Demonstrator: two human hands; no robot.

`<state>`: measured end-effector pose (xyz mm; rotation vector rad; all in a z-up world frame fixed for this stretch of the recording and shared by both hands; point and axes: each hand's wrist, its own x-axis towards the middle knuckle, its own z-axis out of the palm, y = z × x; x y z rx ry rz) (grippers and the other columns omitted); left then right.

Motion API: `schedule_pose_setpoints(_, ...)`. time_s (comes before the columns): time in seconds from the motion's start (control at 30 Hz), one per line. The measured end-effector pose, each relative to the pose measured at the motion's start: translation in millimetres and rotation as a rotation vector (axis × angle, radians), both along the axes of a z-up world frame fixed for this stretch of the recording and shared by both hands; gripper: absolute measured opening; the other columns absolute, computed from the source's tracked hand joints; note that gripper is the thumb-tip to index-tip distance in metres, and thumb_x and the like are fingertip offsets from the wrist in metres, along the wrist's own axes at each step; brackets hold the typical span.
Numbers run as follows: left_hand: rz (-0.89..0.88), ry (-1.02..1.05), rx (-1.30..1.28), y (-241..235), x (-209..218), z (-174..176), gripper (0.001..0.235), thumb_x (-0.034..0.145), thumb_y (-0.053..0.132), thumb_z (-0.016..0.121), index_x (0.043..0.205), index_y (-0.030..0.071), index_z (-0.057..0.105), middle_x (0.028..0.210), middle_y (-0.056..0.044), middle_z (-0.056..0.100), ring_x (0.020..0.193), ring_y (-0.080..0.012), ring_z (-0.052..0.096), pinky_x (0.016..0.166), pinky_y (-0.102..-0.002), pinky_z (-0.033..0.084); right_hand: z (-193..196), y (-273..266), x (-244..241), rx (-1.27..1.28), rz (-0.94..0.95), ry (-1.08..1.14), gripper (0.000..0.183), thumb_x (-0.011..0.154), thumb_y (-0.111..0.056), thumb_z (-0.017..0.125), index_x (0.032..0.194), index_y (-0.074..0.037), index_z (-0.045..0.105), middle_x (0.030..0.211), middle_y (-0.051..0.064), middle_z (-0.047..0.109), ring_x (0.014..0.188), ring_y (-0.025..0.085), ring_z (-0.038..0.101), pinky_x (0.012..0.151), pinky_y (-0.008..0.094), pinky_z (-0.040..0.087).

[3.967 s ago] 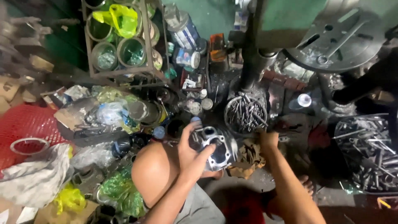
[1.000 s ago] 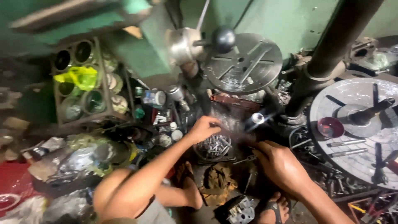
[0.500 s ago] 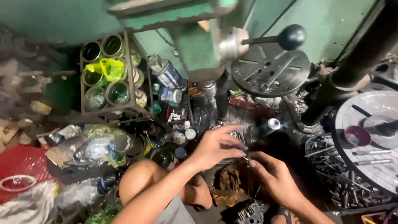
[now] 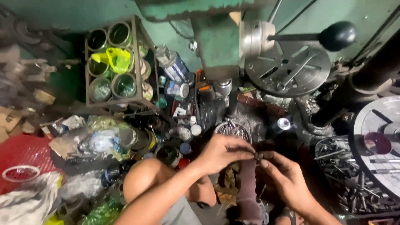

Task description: Cleaning and inspecting a motorcycle engine cylinder head using a cloth and a small scraping tool in a workshop.

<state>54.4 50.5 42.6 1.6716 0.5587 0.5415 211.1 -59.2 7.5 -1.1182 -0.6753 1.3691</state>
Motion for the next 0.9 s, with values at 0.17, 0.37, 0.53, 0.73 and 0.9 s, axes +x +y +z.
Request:
schedule_pose_setpoints(0.17, 0.026, 0.053, -0.162, -3, 2, 4, 0.016, 0.086, 0.018, 0.054, 0.090, 0.010, 0.066, 0.088, -0.004, 0.067, 0.082, -0.0145, 0.062, 0.077, -0.024, 0.049, 11, -2, 1, 0.013, -0.034, -0.397, 0.026, 0.080, -0.017, 0.057, 0.091, 0.003, 0.069, 0.049, 0.002, 0.045, 0.043, 0.009, 0.035, 0.039, 0.022, 0.030)
schedule_pose_setpoints(0.37, -0.004, 0.315, -0.630, -7, 11, 11, 0.040, 0.065, 0.029, 0.066, 0.094, 0.001, 0.062, 0.095, -0.012, 0.063, 0.090, -0.0222, 0.058, 0.078, -0.025, 0.045, 4, 0, 4, 0.114, -0.027, -0.803, 0.028, 0.078, -0.027, 0.052, 0.092, -0.008, 0.067, 0.083, 0.002, 0.073, 0.073, 0.010, 0.067, 0.063, 0.023, 0.052)
schedule_pose_setpoints(0.53, -0.069, 0.482, -0.654, -7, 14, 23, 0.070, 0.069, 0.054, 0.044, 0.116, 0.002, 0.040, 0.135, -0.018, 0.035, 0.134, -0.0283, 0.025, 0.109, -0.046, 0.014, -12, -2, 7, 0.282, -0.036, -0.935, 0.025, 0.079, -0.022, 0.053, 0.093, -0.005, 0.064, 0.087, 0.005, 0.070, 0.077, 0.014, 0.067, 0.068, 0.025, 0.052)
schedule_pose_setpoints(0.73, -0.082, 0.351, -0.755, -3, 5, -2, 0.031, 0.075, 0.026, 0.062, 0.093, 0.003, 0.054, 0.091, -0.008, 0.057, 0.081, -0.0169, 0.054, 0.067, -0.024, 0.042, -12, -1, 10, 0.416, 0.000, -1.028, 0.024, 0.080, -0.019, 0.052, 0.099, -0.005, 0.060, 0.087, 0.005, 0.068, 0.076, 0.015, 0.067, 0.069, 0.026, 0.052)
schedule_pose_setpoints(0.9, -0.012, 0.546, -0.540, -12, 6, -1, 0.046, 0.071, 0.039, 0.056, 0.105, 0.009, 0.057, 0.118, -0.007, 0.036, 0.118, -0.0189, 0.039, 0.106, -0.033, 0.029, -4, -1, 13, 0.364, 0.054, -0.984, 0.023, 0.080, -0.021, 0.052, 0.095, -0.006, 0.061, 0.084, 0.003, 0.070, 0.070, 0.012, 0.068, 0.063, 0.023, 0.053)
